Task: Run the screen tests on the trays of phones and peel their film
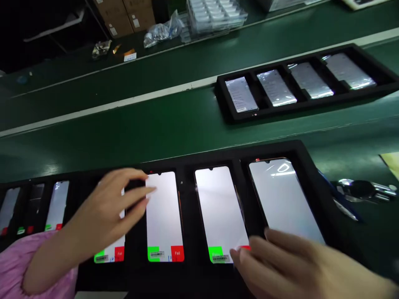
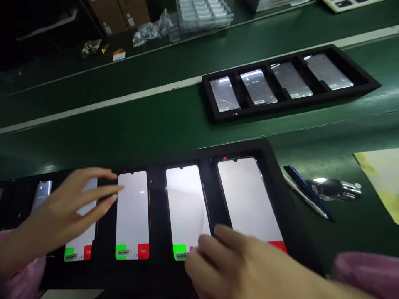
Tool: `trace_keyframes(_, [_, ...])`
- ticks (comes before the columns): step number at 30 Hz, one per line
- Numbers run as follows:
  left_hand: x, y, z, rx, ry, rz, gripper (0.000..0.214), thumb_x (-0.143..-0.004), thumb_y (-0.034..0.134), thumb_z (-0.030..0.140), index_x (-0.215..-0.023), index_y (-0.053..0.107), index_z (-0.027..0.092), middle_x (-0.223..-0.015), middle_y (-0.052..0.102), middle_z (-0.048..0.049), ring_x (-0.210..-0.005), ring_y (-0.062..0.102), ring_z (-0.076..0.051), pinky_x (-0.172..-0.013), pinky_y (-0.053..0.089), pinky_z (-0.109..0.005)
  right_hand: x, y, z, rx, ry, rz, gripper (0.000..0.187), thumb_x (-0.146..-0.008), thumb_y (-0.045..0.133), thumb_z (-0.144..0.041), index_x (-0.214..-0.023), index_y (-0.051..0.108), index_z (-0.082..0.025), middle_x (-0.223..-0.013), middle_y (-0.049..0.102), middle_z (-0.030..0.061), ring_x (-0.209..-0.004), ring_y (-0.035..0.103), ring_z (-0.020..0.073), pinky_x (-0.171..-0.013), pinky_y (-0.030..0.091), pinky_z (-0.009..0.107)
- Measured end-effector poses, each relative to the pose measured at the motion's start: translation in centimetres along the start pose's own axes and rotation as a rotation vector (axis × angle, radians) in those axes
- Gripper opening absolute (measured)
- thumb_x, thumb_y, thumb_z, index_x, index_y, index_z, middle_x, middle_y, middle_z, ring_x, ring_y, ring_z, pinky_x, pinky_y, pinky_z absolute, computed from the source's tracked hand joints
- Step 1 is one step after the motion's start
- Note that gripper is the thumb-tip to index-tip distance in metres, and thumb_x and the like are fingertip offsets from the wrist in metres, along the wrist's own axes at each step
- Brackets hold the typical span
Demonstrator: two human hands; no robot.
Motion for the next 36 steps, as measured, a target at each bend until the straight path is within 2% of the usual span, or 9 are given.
trace_keyframes(3, [-0.7,0.5,-2.8,-0.154,-0.112,0.043,0.026,-0.105,0.058,0.036,-0.120,0.076,0.025,-0.132,0.065,-0.0114,-0.128,0.061,-0.035,-0.107,0.052,-0.057,-3.4,-1.4,4.1,-0.066,0.033,0.025,0.025,-0.103,0.052,-0.009,-0.092,0.072,-0.019,-0.081,0.064,0.0020,-0.063,0.050,0.0140,-0.054,0.037,0.035])
trace_keyframes(6, [-1.2,0.9,-3.6,-0.146,-0.128,0.114,0.024,-0.105,0.056,0.035,-0.108,0.076,0.023,-0.125,0.066,-0.0115,-0.130,0.061,-0.036,-0.109,0.049,-0.059,-4.8,-3.1,10.3,-0.316,0.411,0.250,0.008,-0.102,0.068,-0.026,-0.096,0.073,-0.024,-0.082,0.064,-0.0015,-0.060,0.052,0.0109,-0.050,0.037,0.030])
trace_keyframes(9, [-1.3,0.9,-3.1,-0.159,-0.120,0.127,0.024,-0.104,0.055,0.035,-0.104,0.076,0.023,-0.120,0.067,-0.0113,-0.130,0.062,-0.037,-0.109,0.049,-0.062,-3.8,-3.5,13.1,-0.581,0.703,0.405,0.018,-0.094,0.079,-0.042,-0.095,0.071,-0.026,-0.078,0.060,-0.0035,-0.055,0.046,0.0095,-0.046,0.032,0.030])
trace_keyframes(15, [-1.1,0.9,-3.3,-0.246,-0.181,0.078,0.027,-0.104,0.056,0.041,-0.101,0.079,0.026,-0.150,0.061,-0.0026,-0.145,0.052,-0.044,-0.120,0.032,-0.082,-2.1,-4.2,10.6,-0.609,0.704,0.455,0.021,-0.092,0.083,-0.042,-0.093,0.068,-0.028,-0.084,0.061,-0.0030,-0.061,0.053,0.0101,-0.049,0.033,0.032])
trace_keyframes(19, [-1.6,0.9,-4.7,-0.084,-0.174,0.184,0.036,-0.103,0.057,0.057,-0.098,0.081,0.031,-0.134,0.069,0.0040,-0.132,0.061,-0.031,-0.116,0.048,-0.065,-1.7,-3.5,9.4,-0.575,0.728,0.387,0.019,-0.095,0.079,-0.041,-0.094,0.066,-0.027,-0.078,0.062,-0.0030,-0.057,0.052,0.0106,-0.048,0.033,0.032])
trace_keyframes(23, [-1.9,1.0,-5.8,0.007,-0.200,0.232,0.031,-0.096,0.067,0.064,-0.094,0.083,0.037,-0.126,0.073,0.0032,-0.125,0.064,-0.029,-0.096,0.062,-0.049,-2.2,-2.7,8.6,-0.528,0.742,0.310,0.017,-0.098,0.073,-0.041,-0.095,0.065,-0.027,-0.082,0.065,-0.0023,-0.051,0.049,0.0093,-0.047,0.034,0.031])
trace_keyframes(27, [-2.0,1.1,-6.0,0.034,-0.194,0.261,0.038,-0.097,0.064,0.065,-0.094,0.082,0.032,-0.124,0.073,0.0030,-0.131,0.061,-0.029,-0.104,0.056,-0.057,-2.8,-2.3,7.7,-0.448,0.704,0.247,0.009,-0.101,0.067,-0.032,-0.097,0.062,-0.024,-0.091,0.070,-0.0013,-0.052,0.052,0.0081,-0.050,0.039,0.029])
trace_keyframes(32, [-1.5,0.3,-4.1,-0.031,-0.082,0.287,0.036,-0.102,0.058,0.052,-0.084,0.078,0.027,-0.113,0.072,0.0009,-0.135,0.059,-0.030,-0.122,0.036,-0.069,-2.7,-1.0,4.7,-0.249,0.374,0.005,0.010,-0.100,0.063,-0.019,-0.094,0.071,-0.022,-0.100,0.072,-0.0009,-0.054,0.054,0.0047,-0.054,0.042,0.025])
trace_keyframes(36, [0.8,-0.5,-0.6,0.080,0.018,0.139,0.018,-0.104,0.061,0.043,-0.097,0.074,0.031,-0.106,0.076,0.0039,-0.100,0.074,-0.019,-0.100,0.061,-0.040,-2.2,-1.3,5.1,-0.099,0.409,0.045,0.014,-0.102,0.061,-0.020,-0.093,0.071,-0.020,-0.102,0.072,0.0022,-0.056,0.055,0.0056,-0.056,0.045,0.025])
Point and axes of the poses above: each hand's wrist, its own x-axis away from the middle knuckle, its own y-axis out of the palm, z = x × y, the point moved 7 cm from there along -x, towards the middle knuckle
